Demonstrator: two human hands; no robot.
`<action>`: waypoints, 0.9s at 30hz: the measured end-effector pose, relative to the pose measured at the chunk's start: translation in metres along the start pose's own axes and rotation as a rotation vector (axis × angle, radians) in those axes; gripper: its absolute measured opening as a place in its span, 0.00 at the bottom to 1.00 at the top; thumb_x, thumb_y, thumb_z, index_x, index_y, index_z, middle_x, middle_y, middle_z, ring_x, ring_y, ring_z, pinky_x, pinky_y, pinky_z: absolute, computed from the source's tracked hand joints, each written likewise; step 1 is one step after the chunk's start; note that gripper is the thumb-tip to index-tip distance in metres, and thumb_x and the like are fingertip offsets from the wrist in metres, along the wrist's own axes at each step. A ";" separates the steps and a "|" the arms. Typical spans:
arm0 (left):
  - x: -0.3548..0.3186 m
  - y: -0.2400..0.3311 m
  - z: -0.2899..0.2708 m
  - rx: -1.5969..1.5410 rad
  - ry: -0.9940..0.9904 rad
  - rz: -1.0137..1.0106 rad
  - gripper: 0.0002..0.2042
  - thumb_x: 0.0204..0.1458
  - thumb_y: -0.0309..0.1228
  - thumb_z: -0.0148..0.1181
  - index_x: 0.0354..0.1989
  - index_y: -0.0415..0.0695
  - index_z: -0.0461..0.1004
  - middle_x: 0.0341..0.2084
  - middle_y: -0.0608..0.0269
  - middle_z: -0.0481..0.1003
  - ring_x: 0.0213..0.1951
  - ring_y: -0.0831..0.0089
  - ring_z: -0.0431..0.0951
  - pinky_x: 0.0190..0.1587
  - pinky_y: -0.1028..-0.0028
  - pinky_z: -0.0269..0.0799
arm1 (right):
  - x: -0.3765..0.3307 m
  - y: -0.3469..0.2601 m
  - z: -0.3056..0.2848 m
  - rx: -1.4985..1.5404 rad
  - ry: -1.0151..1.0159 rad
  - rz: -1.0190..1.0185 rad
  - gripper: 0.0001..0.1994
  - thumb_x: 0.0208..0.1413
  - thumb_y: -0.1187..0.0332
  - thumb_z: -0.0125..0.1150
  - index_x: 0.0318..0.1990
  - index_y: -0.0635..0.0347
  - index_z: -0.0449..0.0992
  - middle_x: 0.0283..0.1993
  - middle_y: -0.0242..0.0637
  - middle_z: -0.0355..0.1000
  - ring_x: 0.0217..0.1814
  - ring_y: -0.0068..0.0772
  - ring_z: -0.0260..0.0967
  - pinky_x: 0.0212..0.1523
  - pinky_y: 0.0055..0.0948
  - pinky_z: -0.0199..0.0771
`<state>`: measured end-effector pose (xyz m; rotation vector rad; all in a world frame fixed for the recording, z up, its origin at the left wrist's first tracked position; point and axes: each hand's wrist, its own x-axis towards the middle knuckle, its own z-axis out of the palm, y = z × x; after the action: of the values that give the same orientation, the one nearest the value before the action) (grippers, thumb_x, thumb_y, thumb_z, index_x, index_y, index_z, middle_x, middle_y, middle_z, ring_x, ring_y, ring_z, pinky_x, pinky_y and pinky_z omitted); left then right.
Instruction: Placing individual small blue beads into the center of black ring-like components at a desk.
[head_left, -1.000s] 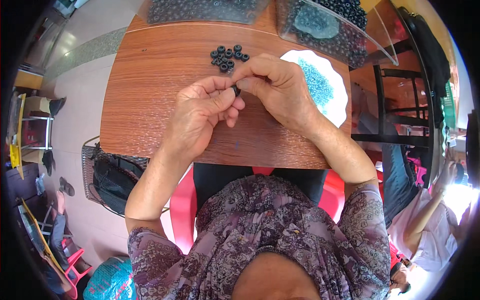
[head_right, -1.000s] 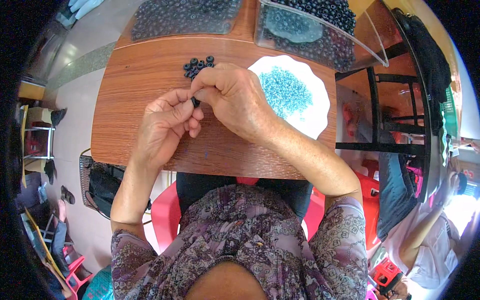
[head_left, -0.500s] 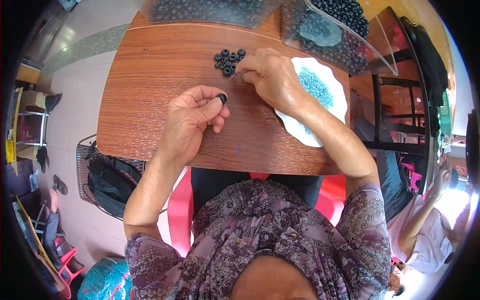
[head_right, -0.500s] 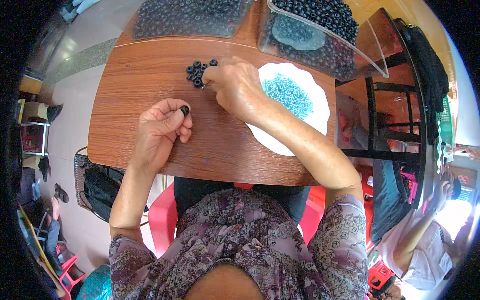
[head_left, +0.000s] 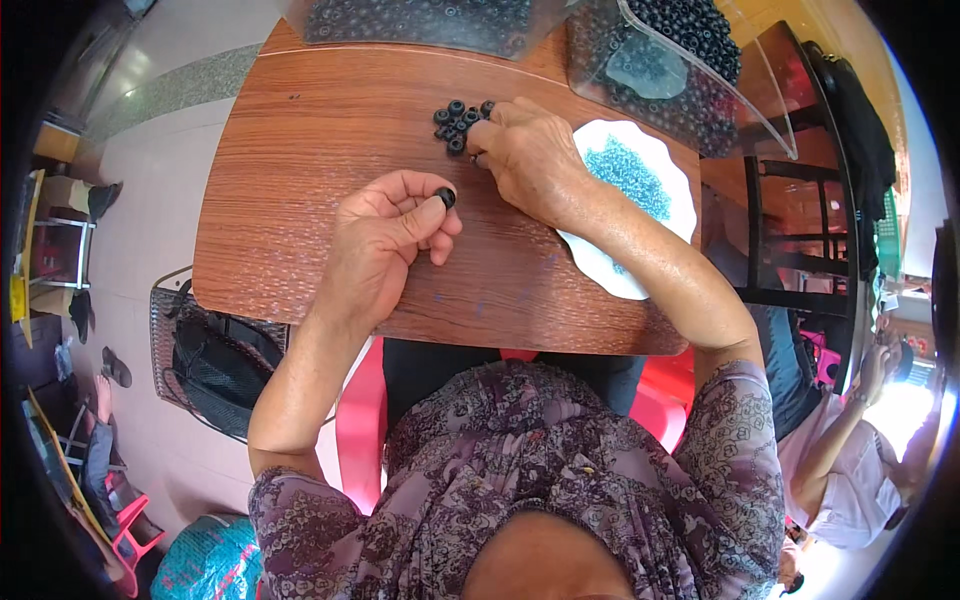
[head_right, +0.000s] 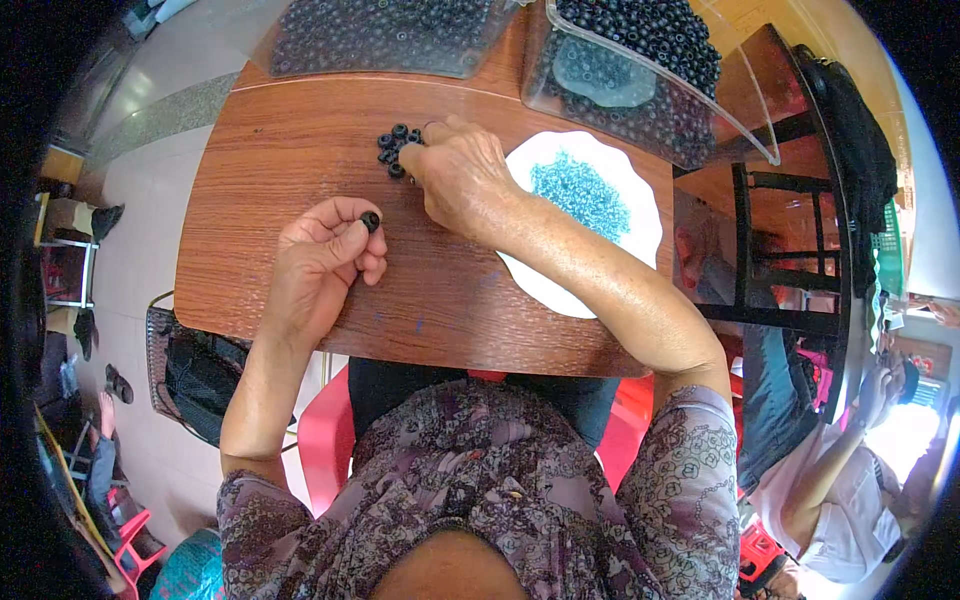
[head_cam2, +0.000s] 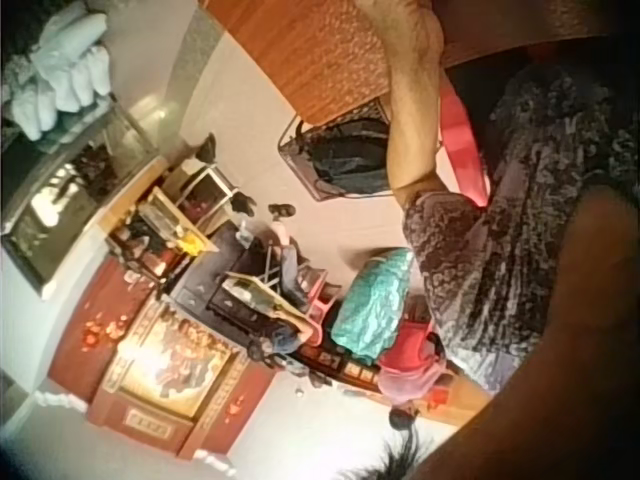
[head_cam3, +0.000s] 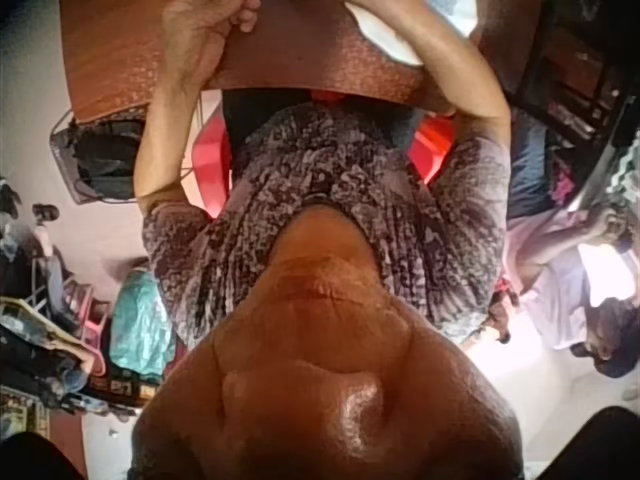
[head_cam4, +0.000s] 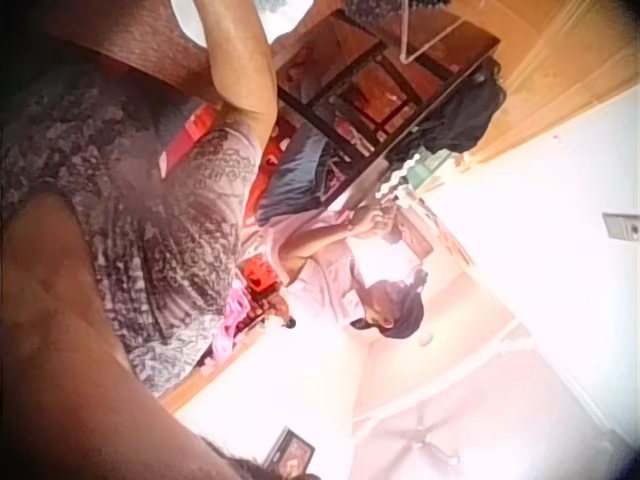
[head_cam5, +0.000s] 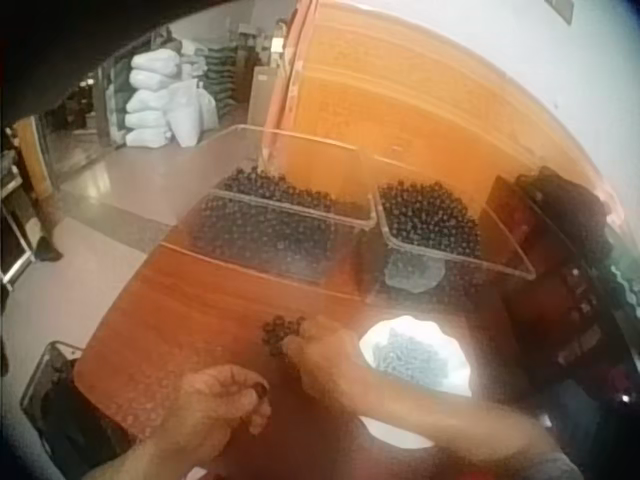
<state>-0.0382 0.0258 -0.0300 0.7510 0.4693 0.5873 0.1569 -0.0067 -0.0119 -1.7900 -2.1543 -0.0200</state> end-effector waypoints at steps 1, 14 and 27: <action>0.000 0.000 0.001 0.002 0.001 0.000 0.07 0.52 0.23 0.56 0.38 0.33 0.70 0.25 0.56 0.74 0.24 0.75 0.72 0.27 0.79 0.68 | -0.001 0.000 -0.001 0.001 0.001 0.000 0.06 0.42 0.76 0.60 0.31 0.59 0.76 0.27 0.40 0.68 0.34 0.42 0.66 0.34 0.40 0.66; 0.000 -0.006 0.023 0.148 0.088 0.091 0.08 0.50 0.22 0.58 0.38 0.32 0.73 0.27 0.58 0.75 0.26 0.77 0.73 0.30 0.80 0.69 | -0.027 -0.032 -0.057 0.494 -0.084 0.192 0.05 0.47 0.75 0.60 0.32 0.66 0.73 0.27 0.39 0.72 0.29 0.27 0.70 0.30 0.25 0.69; 0.000 -0.015 0.042 0.192 0.022 0.068 0.08 0.50 0.22 0.58 0.37 0.32 0.74 0.25 0.59 0.75 0.26 0.78 0.73 0.29 0.81 0.68 | -0.044 -0.027 -0.065 0.629 -0.091 0.342 0.04 0.46 0.75 0.61 0.27 0.67 0.75 0.23 0.35 0.72 0.26 0.21 0.67 0.28 0.22 0.67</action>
<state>-0.0085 -0.0034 -0.0140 0.9471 0.5272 0.6206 0.1535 -0.0685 0.0432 -1.7464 -1.6124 0.7442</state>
